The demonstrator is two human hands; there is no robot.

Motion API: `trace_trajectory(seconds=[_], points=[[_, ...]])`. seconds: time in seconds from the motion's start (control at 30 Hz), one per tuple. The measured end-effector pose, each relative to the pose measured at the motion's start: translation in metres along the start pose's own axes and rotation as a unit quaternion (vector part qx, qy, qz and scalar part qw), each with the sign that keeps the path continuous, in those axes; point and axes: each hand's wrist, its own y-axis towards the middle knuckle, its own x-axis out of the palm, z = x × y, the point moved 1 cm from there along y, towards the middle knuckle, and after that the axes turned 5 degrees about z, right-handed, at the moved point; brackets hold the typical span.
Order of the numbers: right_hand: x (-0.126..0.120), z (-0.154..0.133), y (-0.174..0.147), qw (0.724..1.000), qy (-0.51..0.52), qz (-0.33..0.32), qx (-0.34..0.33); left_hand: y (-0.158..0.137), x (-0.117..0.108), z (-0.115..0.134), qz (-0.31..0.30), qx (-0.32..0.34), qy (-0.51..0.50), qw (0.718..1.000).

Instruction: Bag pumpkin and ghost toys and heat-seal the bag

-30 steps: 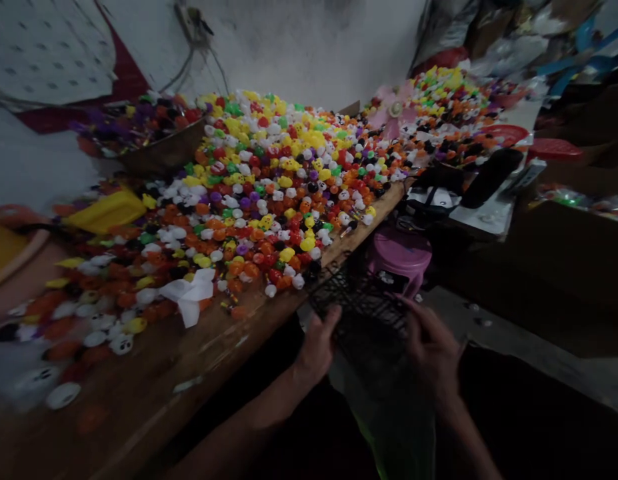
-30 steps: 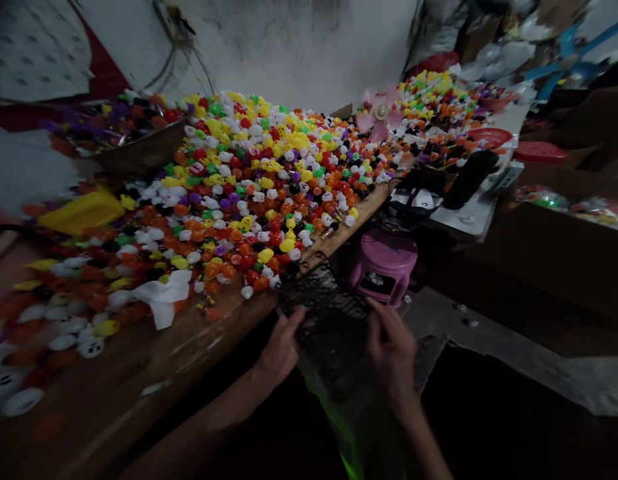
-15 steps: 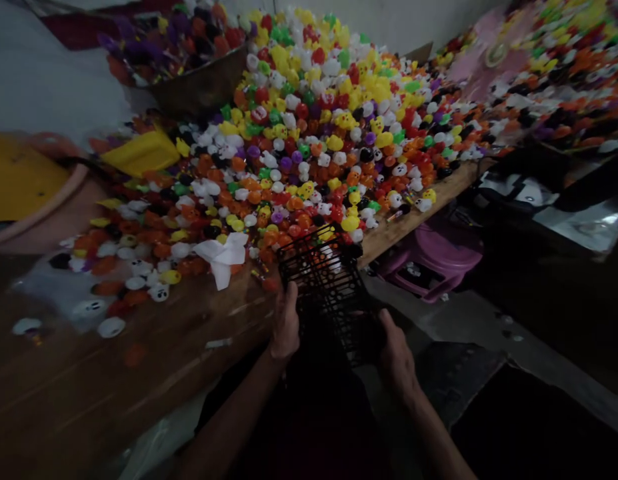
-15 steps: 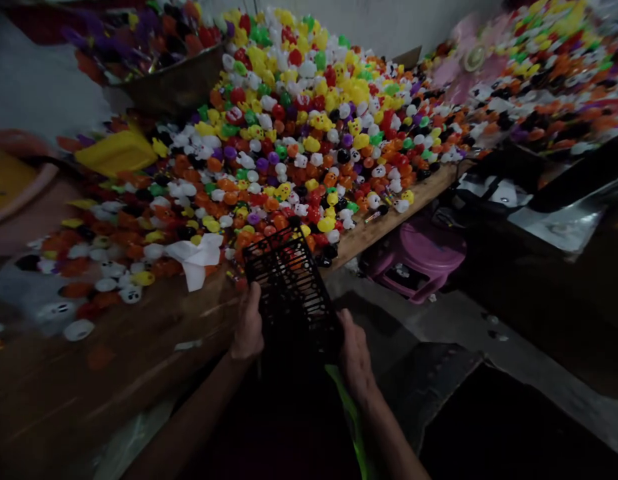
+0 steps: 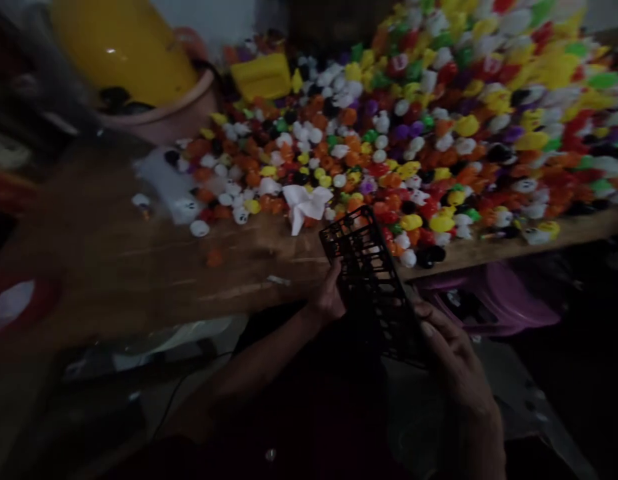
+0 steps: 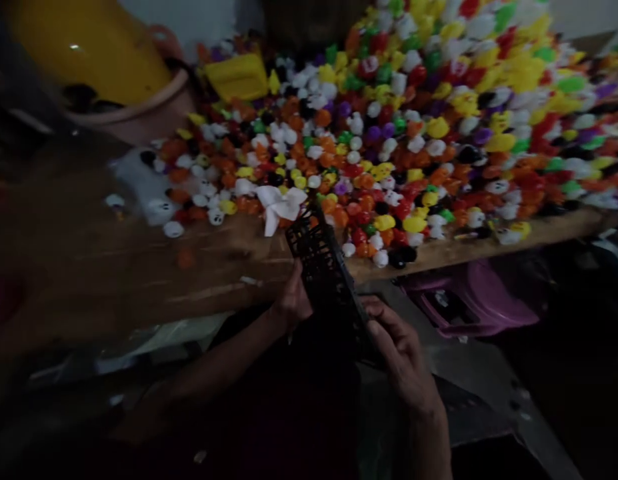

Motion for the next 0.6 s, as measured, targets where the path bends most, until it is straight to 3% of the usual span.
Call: trace_trajectory(seconds=[0.07, 0.13, 0.27, 0.37, 0.47, 0.6], points=[[0.009, 0.002, 0.005, 0.999, -0.030, -0.008, -0.011, -0.012, -0.011, 0.012, 0.011, 0.032, 0.004, 0.999], [0.018, 0.008, 0.010, 0.998, -0.063, 0.024, -0.014, -0.026, -0.015, 0.024, 0.046, 0.102, 0.036, 0.993], [0.046, 0.019, 0.015, 0.997, -0.041, 0.055, 0.040, -0.056, -0.013, 0.047, 0.142, 0.291, 0.161, 0.932], [0.081, 0.011, 0.019, 0.992, -0.032, 0.117, 0.025, -0.069, -0.014, 0.059, 0.198, 0.300, 0.179, 0.916], [0.113, -0.005, 0.028, 0.975, -0.083, 0.193, -0.073, -0.078, -0.028, 0.067, 0.277, 0.299, 0.180, 0.895], [0.125, -0.011, 0.054, 0.957, -0.099, 0.231, -0.143, -0.098, -0.060, 0.081, 0.330, 0.310, 0.115, 0.884]])
